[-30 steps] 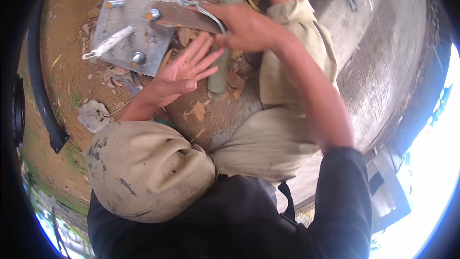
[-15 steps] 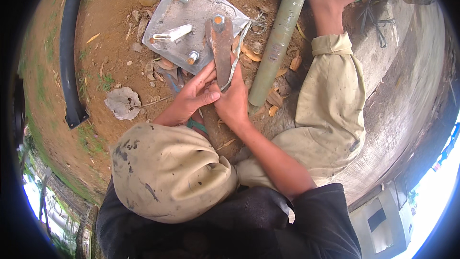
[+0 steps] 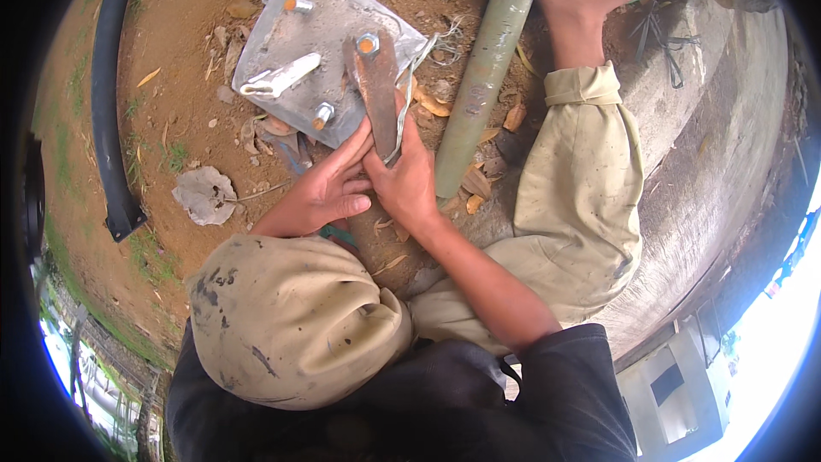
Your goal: The person sits on the ground and uses a wrench to loosen and remove nuts from a metal plate mounted on a concrete base.
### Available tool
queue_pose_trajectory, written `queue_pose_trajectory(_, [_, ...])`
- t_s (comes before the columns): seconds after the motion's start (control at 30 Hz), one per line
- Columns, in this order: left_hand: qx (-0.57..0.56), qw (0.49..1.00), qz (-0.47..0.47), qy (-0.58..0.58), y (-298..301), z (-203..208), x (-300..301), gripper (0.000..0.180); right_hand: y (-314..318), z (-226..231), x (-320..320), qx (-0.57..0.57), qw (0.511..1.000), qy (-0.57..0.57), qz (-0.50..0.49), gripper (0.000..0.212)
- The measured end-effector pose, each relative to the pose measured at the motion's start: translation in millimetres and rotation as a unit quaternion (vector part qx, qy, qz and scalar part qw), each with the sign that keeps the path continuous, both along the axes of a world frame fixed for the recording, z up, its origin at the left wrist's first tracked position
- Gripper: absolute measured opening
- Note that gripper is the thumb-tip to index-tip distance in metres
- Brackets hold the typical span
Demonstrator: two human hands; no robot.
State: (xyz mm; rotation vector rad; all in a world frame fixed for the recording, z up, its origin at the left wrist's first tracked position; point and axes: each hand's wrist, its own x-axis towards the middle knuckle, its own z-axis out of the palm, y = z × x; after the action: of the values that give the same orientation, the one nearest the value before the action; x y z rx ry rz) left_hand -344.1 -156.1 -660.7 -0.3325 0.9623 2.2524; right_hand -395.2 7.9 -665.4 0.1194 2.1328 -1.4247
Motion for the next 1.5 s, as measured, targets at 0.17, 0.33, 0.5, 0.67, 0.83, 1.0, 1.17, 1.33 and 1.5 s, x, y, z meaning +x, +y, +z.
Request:
queue_pose_trajectory(0.17, [0.057,0.998,-0.028,0.017,3,-5,-7,0.111,18,2,-18,-0.014,0.997,-0.052,0.049,0.083])
queue_pose_trajectory(0.33, [0.107,0.987,-0.03,0.114,53,-13,-71,0.112,86,20,-199,0.075,0.866,0.025,0.494,0.087])
queue_pose_trajectory(0.5, [0.155,0.963,-0.069,0.211,57,15,-106,0.098,19,77,-274,0.19,0.727,0.048,0.659,0.076])
queue_pose_trajectory(0.67, [0.096,0.991,-0.07,0.064,51,-24,-33,0.084,115,52,-190,0.072,0.927,-0.022,0.368,0.081])
queue_pose_trajectory(0.83, [0.026,0.999,0.022,-0.004,42,-44,2,0.072,63,39,-35,0.04,0.988,-0.141,0.038,0.075])
queue_pose_trajectory(1.0, [-0.059,0.991,0.118,0.021,35,-30,-14,0.037,9,32,14,0.001,0.993,-0.105,-0.048,0.072])
queue_pose_trajectory(1.17, [-0.127,0.98,0.152,0.031,34,-24,-13,0.045,-26,24,23,-0.036,0.988,-0.076,-0.13,0.069])
queue_pose_trajectory(1.33, [-0.139,0.983,0.123,-0.005,18,-27,-10,0.05,-42,25,22,-0.052,0.978,-0.126,-0.159,0.072])
queue_pose_trajectory(1.5, [-0.179,0.978,0.102,0.012,14,-30,-11,0.049,-49,23,22,-0.032,0.979,-0.112,-0.169,0.071])
